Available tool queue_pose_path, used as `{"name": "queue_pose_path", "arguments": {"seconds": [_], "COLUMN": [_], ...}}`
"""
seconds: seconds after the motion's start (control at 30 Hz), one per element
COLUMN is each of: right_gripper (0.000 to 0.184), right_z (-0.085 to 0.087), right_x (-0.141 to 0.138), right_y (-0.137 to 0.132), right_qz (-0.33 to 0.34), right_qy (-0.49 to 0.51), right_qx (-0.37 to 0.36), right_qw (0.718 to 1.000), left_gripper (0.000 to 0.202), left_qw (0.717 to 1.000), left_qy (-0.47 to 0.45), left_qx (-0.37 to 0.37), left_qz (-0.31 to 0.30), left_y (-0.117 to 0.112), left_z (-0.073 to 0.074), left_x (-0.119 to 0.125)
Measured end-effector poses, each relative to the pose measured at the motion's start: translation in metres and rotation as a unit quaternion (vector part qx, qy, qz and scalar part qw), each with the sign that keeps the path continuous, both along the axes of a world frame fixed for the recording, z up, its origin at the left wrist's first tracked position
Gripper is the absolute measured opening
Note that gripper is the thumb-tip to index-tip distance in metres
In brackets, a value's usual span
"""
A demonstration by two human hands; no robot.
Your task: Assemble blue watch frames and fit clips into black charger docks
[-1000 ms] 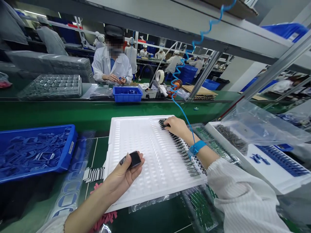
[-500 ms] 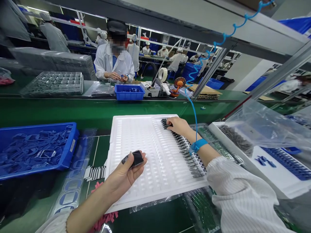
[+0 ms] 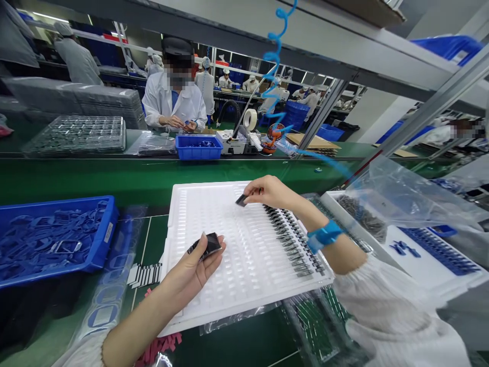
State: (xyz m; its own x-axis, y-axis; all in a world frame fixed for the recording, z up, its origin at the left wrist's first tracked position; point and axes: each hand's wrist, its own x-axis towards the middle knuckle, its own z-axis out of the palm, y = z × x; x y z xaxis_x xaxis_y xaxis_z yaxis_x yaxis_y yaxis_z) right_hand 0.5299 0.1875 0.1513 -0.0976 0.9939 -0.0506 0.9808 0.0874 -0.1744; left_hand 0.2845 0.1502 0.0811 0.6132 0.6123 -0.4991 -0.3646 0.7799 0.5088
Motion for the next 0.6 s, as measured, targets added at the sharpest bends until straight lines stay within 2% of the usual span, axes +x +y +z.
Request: {"name": "queue_pose_path", "arguments": {"seconds": [0.03,0.1,0.2,0.4,0.6], "right_gripper": [0.027,0.031,0.031,0.03,0.025], "right_z": [0.012,0.032,0.046,0.044,0.039], "right_x": [-0.011,-0.033,-0.058,-0.074,-0.081], "right_y": [-0.007,-0.02,-0.03,-0.029,-0.035], "right_qz": [0.038,0.135,0.214,0.233,0.229], "right_qy": [0.04,0.15,0.194,0.186,0.237], "right_qx": [-0.019,-0.076,-0.145,-0.164,-0.145], "right_qw": [0.998,0.977,0.946,0.94,0.933], "left_gripper": [0.032,0.031,0.029,0.025,0.023], "left_qw": [1.0,1.0,0.999,0.997,0.992], "left_qy": [-0.005,-0.016,-0.036,-0.071,-0.123], "left_qx": [0.006,0.012,0.012,0.009,-0.025], "left_qz": [-0.004,-0.01,-0.023,-0.034,-0.022], "left_y": [0.0,-0.001,-0.003,-0.008,-0.011], "left_z": [-0.001,-0.001,-0.001,-0.002,-0.003], "left_x": [0.001,0.002,0.004,0.002,0.0]}}
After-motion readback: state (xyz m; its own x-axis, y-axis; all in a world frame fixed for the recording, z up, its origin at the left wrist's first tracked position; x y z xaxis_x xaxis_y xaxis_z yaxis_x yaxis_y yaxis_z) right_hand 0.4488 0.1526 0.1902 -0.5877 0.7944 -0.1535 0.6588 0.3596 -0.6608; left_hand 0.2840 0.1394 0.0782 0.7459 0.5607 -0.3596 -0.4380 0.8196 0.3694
